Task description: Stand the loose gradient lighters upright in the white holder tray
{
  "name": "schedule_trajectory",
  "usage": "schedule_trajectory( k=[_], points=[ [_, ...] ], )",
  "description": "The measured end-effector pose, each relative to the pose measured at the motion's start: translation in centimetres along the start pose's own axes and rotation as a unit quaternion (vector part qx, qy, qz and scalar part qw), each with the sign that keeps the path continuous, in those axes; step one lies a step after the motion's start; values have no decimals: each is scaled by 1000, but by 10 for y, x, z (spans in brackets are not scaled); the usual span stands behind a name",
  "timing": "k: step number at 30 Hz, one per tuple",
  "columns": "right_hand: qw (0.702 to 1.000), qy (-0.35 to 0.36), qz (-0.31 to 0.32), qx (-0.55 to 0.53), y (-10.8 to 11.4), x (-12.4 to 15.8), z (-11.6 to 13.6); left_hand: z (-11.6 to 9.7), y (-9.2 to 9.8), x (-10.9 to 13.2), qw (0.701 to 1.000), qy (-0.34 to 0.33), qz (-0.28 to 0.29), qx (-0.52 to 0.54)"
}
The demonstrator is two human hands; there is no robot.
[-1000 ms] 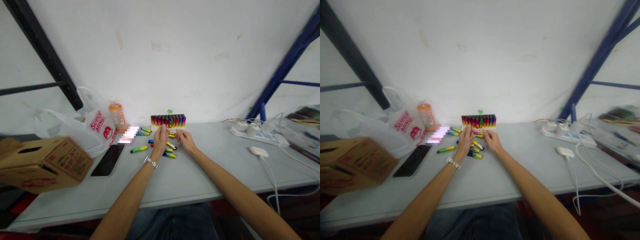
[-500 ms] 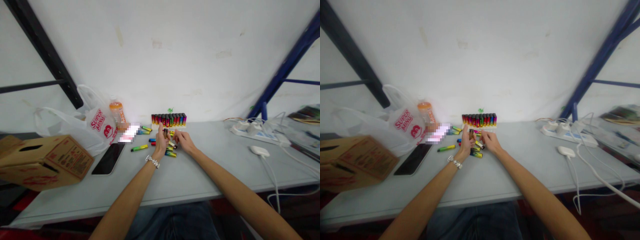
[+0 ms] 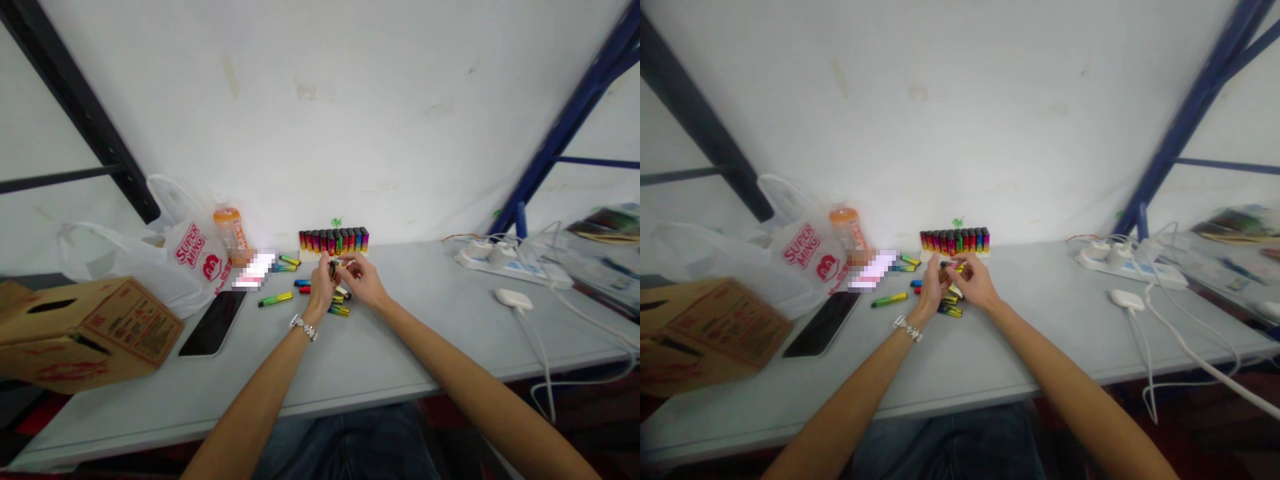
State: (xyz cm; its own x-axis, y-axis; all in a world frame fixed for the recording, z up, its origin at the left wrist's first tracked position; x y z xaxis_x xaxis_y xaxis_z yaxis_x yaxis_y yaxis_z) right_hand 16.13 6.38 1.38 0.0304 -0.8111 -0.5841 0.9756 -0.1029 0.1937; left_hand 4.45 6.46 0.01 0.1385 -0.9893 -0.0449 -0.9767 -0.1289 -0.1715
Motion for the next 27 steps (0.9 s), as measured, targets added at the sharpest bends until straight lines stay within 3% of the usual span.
schedule_trajectory(
  k=[4, 7, 9, 11, 13, 18, 22, 27],
  points=[
    [999, -7, 9, -45, -1, -1, 2, 1, -6, 2, 1000, -13, 23, 0],
    [992, -63, 14, -106, 5, -8, -5, -2, -4, 0, 991, -77, 30, -106],
    [991, -73, -9, -113, 16, -19, -9, -11, 4, -2, 961, -178, -2, -211],
    [993, -57, -45, -90, 30, -34, -14, -19, 11, -4, 911, -270, -33, -308],
    [997, -33, -57, -39, 40, -51, -22, -19, 15, -7, 867, -308, -25, -391],
    [989, 14, 27, 141, 35, -84, -44, -12, 15, -7, 804, -307, 37, -508],
    [976, 55, 73, 196, 24, -99, -49, -10, 14, -5, 795, -293, 52, -529],
    [965, 52, 111, 232, 17, -107, -47, -6, 15, -6, 791, -282, 53, -541]
  ],
)
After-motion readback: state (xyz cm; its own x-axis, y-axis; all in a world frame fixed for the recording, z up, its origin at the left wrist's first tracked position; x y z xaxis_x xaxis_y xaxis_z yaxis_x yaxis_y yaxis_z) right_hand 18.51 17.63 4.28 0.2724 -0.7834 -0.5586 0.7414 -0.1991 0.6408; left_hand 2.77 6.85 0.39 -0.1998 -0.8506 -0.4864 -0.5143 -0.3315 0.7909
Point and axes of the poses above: each hand's wrist, its own x-axis away from the middle knuckle, its own y-axis out of the back of the hand, z = x × y, the point moved 6 cm from there along -x, towards the middle knuckle, and after that the axes turned 6 degrees about -z, right-handed, at the moved point
